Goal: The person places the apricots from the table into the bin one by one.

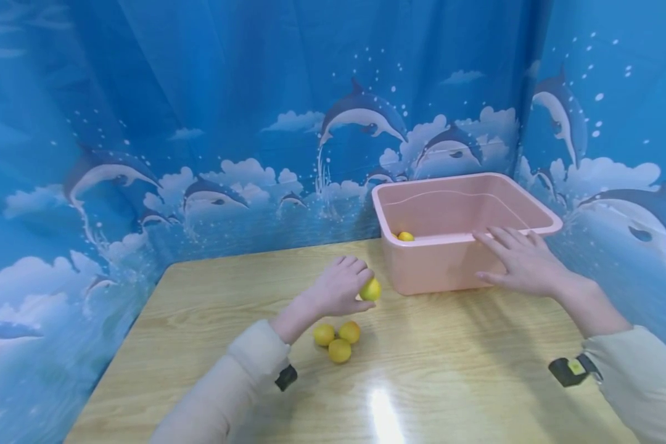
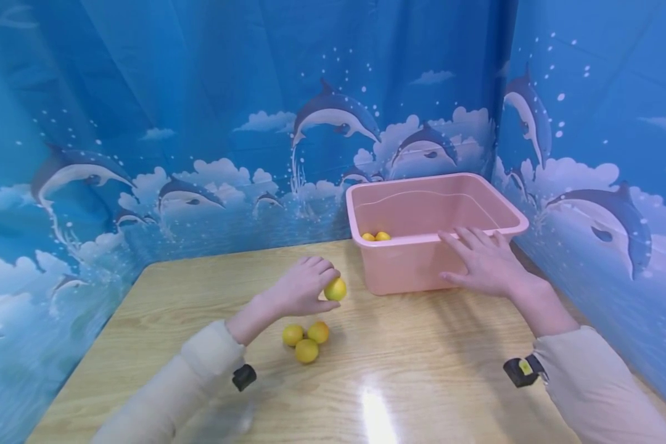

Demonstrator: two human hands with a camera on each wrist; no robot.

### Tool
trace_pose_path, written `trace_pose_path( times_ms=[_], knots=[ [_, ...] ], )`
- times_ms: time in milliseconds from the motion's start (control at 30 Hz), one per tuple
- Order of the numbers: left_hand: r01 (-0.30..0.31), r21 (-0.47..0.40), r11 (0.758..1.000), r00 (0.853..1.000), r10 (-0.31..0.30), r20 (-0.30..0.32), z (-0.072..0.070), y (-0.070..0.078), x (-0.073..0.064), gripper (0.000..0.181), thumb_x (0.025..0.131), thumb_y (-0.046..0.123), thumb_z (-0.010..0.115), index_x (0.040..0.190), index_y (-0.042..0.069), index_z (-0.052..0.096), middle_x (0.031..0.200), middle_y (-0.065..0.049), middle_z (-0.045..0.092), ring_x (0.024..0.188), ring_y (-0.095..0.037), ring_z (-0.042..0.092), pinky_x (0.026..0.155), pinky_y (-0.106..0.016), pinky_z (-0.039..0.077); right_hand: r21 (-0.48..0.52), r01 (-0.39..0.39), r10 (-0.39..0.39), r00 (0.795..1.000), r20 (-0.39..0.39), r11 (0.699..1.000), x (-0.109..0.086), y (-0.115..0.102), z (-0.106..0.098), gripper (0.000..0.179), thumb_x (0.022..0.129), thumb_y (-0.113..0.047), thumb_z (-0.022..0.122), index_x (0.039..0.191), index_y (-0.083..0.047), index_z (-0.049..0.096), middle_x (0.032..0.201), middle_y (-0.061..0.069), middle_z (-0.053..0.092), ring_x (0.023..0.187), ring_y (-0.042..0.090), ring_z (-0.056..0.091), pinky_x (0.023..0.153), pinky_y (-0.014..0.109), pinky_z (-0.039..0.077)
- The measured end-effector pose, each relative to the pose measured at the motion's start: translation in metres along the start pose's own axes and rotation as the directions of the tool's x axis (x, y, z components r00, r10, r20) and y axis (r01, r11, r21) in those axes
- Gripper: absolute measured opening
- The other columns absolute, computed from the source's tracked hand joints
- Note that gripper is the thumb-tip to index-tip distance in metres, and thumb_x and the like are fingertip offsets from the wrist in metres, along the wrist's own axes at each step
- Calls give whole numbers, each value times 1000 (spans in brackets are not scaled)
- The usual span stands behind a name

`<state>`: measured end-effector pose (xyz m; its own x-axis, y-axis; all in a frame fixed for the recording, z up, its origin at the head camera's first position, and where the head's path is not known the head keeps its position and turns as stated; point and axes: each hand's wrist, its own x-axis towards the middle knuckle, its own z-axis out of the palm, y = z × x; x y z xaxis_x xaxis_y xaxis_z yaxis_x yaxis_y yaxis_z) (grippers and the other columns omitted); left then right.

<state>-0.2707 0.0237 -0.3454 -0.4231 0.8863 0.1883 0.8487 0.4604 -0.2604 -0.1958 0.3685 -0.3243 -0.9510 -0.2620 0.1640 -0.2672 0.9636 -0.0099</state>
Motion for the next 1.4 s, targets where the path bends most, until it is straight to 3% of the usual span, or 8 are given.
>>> trace_pose_path(
  times_ms=[567,967,1400],
  knots=[
    [96,-47,994,994,-99,-45,-31,-21,26,45,80,50,65,106,13,62,96,1,57,88,-16,44,78,-31,38,13,-4,4,1000,-2,1000,1,1,-3,78,84,-46,62,144,-8,28,143,27,25,129,46,21,97,67,9],
    [137,-74,988,990,-138,-7,-47,-27,48,45,83,48,62,113,14,60,97,3,55,90,-16,43,79,-30,36,2,-1,1,1000,7,1000,-2,2,-2,79,86,-48,59,144,-8,26,144,27,24,130,46,20,97,68,10],
    [218,-93,972,976,-215,39,-53,-30,67,41,84,46,60,112,16,56,99,2,54,90,-17,43,77,-31,36,5,10,-10,1000,12,1000,-1,1,-1,78,86,-49,58,144,-8,27,144,27,24,130,46,21,97,68,10]
  ],
)
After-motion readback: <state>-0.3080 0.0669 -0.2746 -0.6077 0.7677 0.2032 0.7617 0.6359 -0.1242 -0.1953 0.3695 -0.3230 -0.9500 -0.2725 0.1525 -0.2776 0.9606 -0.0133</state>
